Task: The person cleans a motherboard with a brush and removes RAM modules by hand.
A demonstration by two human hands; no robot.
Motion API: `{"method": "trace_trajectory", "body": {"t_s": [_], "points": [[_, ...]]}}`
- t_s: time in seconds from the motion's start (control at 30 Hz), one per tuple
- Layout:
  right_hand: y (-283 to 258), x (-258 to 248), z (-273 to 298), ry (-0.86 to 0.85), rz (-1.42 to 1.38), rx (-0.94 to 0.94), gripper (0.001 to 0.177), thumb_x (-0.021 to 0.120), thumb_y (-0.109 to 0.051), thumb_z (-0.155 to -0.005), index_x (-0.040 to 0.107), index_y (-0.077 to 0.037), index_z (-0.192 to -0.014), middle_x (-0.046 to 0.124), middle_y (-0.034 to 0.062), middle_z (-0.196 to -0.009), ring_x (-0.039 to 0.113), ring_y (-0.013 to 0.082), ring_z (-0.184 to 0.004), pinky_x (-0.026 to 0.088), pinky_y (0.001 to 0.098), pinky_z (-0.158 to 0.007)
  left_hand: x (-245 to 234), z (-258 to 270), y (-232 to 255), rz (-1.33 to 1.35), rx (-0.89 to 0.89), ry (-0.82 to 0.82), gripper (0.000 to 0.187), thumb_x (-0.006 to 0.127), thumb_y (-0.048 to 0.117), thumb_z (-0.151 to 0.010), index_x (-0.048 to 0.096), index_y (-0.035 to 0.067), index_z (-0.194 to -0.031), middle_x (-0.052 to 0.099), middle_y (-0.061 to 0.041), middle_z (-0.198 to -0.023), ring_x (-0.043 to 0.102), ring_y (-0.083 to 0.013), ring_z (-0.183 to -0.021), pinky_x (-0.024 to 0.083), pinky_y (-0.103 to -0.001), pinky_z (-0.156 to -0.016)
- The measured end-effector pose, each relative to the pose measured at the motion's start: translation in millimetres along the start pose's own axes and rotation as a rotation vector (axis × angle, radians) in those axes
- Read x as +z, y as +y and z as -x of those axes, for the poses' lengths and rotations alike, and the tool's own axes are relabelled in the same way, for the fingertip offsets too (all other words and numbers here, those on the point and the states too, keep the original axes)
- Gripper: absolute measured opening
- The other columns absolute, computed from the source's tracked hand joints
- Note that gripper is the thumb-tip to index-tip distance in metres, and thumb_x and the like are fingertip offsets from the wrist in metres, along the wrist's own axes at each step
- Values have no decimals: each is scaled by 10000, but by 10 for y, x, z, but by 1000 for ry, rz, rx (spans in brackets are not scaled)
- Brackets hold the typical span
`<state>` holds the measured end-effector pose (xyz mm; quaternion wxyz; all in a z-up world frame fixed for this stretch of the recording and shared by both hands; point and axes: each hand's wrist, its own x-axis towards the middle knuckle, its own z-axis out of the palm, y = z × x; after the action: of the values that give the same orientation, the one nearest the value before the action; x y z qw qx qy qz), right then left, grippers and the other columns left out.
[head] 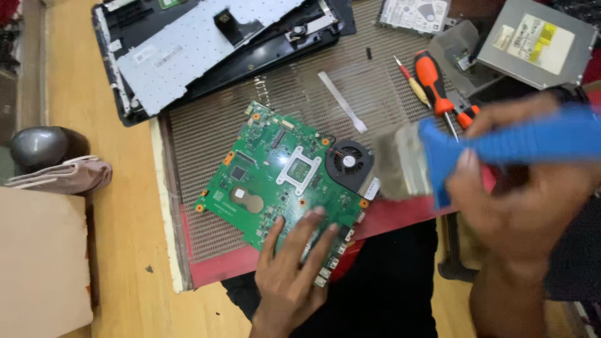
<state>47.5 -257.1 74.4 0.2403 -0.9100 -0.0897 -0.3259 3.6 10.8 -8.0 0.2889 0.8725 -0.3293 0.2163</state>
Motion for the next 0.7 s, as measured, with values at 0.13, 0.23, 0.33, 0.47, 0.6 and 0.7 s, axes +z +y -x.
{"method": "trace_trajectory", "body": {"t_s": [0.13,0.23,0.33,0.47,0.6,0.7], "points": [[-60,-70,177,-151,-347,189,123,670,-70,-849,602,-37,-946,632,74,-867,582,149,-719,473,263,-686,54,-5,-3,-115,-25,56,444,378,84,-966,635,68,-1327,610,-234,-1419,648,-374,-1323,460,-520,-1127],[-97,-172,266,-222,-266,335,294,688,-88,-886,697,-53,-1178,707,33,-894,550,118,-669,447,227,-669,48,-22,52,-177,-27,13,493,320,72,-976,641,70,-1350,613,-186,-1441,611,-343,-1363,434,-482,-1138],[931,189,1021,-482,-429,416,498,716,-223,-853,682,-94,-1332,742,-9,-904,588,76,-643,487,215,-648,58,-66,71,-207,-39,3,533,338,4,-926,656,76,-1347,633,-143,-1434,607,-301,-1363,425,-460,-1139],[-479,-68,665,-490,-683,31,235,579,-195,-902,728,-128,-1071,768,52,-862,751,189,-666,596,259,-618,35,-78,87,-172,-55,2,532,281,19,-974,650,69,-1354,649,-136,-1423,609,-277,-1364,422,-449,-1147],[-310,130,1115,-86,-415,311,299,554,-308,-953,746,-98,-1043,678,40,-786,522,86,-548,435,218,-530,52,-65,112,-157,-88,-10,497,313,177,-1010,650,86,-1363,634,-129,-1446,605,-274,-1374,404,-444,-1148],[-174,279,1591,-227,-330,158,333,597,-363,-853,729,-295,-1151,756,-110,-957,718,42,-757,517,184,-685,63,-120,120,-179,-76,38,533,309,391,-1087,664,79,-1332,646,-126,-1424,619,-251,-1350,408,-415,-1135]]}}
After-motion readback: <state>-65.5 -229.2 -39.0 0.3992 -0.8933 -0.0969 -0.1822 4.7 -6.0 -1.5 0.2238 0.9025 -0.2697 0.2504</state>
